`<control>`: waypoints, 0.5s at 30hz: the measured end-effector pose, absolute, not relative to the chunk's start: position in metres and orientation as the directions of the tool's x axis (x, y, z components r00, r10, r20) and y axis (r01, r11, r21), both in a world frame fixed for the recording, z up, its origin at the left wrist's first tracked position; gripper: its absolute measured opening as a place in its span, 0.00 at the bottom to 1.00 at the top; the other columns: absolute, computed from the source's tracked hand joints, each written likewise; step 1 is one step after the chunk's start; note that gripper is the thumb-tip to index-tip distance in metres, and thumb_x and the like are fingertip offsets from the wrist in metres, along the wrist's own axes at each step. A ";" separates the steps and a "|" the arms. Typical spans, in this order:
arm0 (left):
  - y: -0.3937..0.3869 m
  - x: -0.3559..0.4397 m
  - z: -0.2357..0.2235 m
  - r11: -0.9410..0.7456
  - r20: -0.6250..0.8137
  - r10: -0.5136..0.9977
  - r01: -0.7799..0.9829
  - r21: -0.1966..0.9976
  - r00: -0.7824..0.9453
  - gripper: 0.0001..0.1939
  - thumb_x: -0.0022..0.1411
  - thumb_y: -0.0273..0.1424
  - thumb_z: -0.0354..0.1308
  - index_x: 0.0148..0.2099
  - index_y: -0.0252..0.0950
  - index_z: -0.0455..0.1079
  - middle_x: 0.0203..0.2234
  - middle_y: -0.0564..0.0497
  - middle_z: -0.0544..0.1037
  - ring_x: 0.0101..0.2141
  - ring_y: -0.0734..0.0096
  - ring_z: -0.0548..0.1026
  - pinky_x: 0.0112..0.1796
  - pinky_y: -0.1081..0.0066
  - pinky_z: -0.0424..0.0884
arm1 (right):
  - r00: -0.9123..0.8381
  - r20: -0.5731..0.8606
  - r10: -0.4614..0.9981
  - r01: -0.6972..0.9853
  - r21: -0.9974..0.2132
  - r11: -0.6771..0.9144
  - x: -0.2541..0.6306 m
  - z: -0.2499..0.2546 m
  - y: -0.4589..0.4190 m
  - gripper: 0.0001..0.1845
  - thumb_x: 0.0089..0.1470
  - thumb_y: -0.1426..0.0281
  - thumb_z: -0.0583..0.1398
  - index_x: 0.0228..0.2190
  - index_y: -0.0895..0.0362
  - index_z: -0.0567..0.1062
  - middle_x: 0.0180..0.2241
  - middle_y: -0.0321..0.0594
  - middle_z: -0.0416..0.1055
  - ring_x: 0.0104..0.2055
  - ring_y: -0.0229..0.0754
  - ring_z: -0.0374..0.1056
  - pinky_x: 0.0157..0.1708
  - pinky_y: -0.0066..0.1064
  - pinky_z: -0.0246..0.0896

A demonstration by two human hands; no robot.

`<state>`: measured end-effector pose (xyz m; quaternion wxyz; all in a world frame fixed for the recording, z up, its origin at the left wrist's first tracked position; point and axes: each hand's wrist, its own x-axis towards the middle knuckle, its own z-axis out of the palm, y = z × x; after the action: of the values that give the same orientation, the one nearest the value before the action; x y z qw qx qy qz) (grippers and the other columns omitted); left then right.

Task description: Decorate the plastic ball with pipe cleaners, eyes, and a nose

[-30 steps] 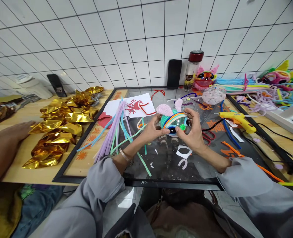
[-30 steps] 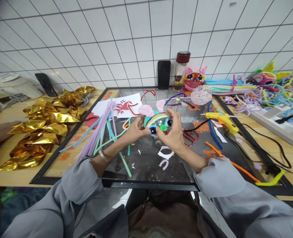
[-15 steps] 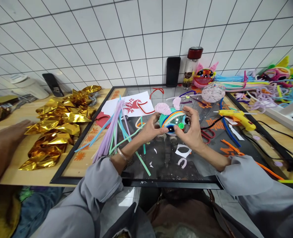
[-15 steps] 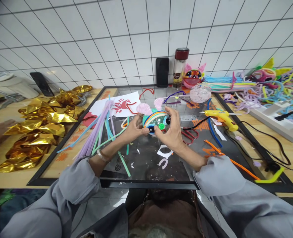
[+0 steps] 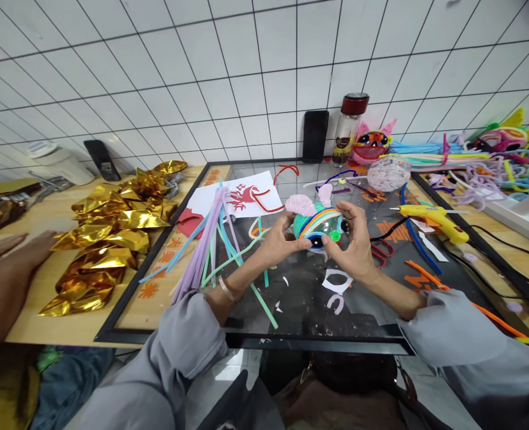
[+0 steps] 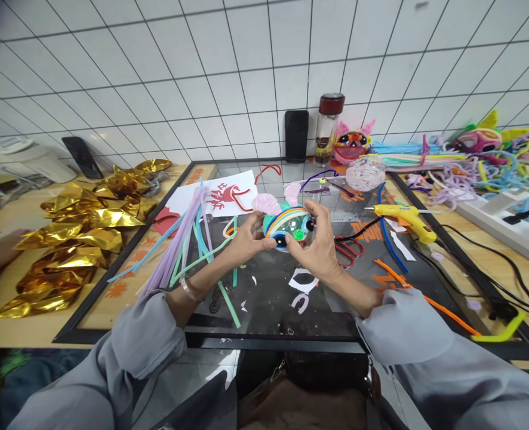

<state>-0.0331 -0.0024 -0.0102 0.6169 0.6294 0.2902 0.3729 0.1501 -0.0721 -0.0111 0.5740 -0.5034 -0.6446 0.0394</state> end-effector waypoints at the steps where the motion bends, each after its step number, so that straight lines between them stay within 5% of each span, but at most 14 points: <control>1: -0.003 -0.033 -0.011 -0.079 0.119 0.830 -0.096 0.992 0.545 0.44 0.41 0.44 0.76 0.56 0.36 0.62 0.59 0.37 0.70 0.58 0.47 0.70 0.52 0.58 0.73 | 0.161 0.703 0.693 0.604 -0.625 0.494 0.151 -0.012 -0.072 0.36 0.48 0.66 0.65 0.57 0.53 0.62 0.54 0.50 0.64 0.57 0.55 0.65 0.56 0.52 0.65; 15: -0.017 -0.034 -0.009 -0.044 0.101 0.815 -0.112 0.993 0.570 0.43 0.45 0.40 0.75 0.60 0.37 0.62 0.57 0.39 0.74 0.54 0.51 0.75 0.52 0.58 0.74 | 0.111 0.711 0.694 0.625 -0.593 0.508 0.157 -0.012 -0.085 0.38 0.49 0.66 0.66 0.60 0.52 0.61 0.55 0.51 0.63 0.58 0.57 0.64 0.57 0.53 0.65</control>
<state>-0.0336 -0.0169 -0.0087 0.6309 0.6221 0.2826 0.3677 0.1573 -0.0849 -0.0120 0.5573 -0.4950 -0.6659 0.0311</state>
